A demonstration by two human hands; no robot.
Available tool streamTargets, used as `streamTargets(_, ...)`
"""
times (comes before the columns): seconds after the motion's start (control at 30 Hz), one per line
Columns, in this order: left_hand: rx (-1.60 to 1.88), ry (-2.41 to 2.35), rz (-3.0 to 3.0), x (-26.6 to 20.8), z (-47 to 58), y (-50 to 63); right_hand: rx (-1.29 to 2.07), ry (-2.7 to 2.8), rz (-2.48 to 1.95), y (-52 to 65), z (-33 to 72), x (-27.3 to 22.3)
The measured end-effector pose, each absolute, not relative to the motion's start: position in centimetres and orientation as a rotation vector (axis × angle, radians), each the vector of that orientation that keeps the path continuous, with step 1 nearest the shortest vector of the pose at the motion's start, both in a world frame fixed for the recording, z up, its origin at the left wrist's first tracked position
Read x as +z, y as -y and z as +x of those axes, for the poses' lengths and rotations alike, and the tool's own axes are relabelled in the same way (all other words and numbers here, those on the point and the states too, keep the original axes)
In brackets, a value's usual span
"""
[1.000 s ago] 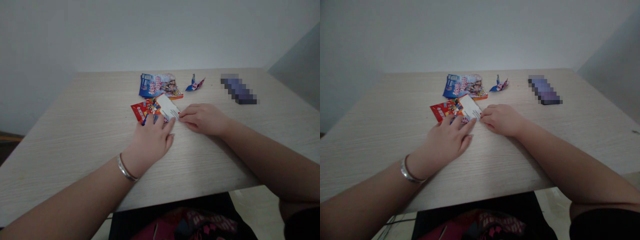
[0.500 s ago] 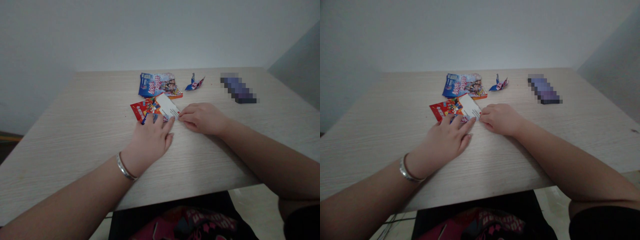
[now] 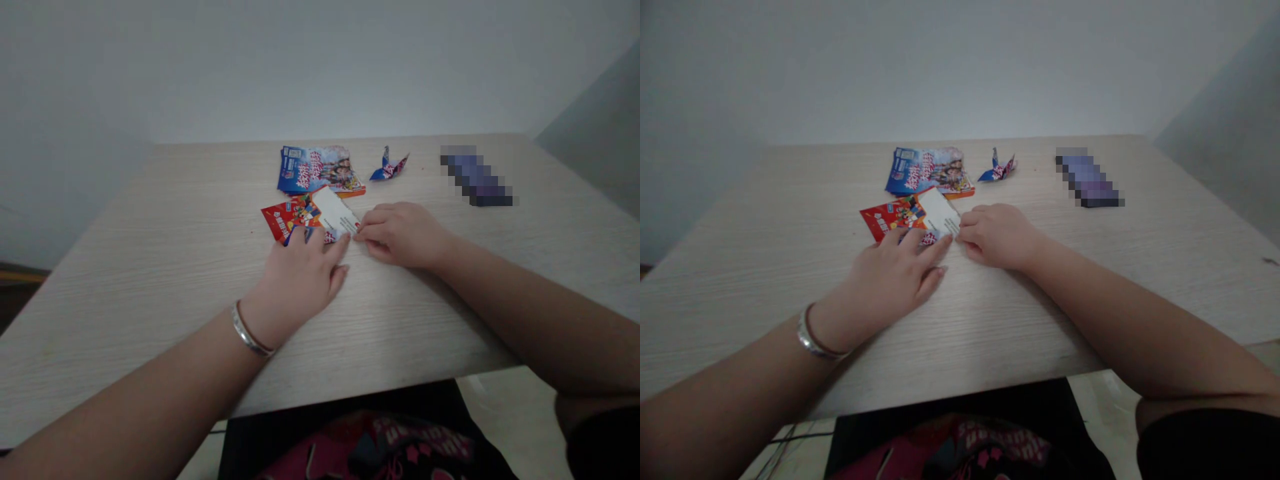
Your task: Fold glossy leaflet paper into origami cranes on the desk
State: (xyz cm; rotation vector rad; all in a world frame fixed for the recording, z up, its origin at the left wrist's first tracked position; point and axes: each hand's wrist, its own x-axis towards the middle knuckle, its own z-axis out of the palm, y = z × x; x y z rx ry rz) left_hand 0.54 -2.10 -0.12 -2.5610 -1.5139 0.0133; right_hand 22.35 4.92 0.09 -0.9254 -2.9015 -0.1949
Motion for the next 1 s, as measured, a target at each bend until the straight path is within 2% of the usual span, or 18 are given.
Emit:
streamTargets(0.47, 0.367, 1.661, -2.650, 2.0, -1.1, 1.8, -0.115, 2.817, -0.866, -5.4, 23.7, -0.6)
streamTargets(1.0, 0.514, 1.806, -2.488, 2.8, -0.6, 2.6, -0.067, 2.780, -0.866, -5.9, 23.7, -0.9)
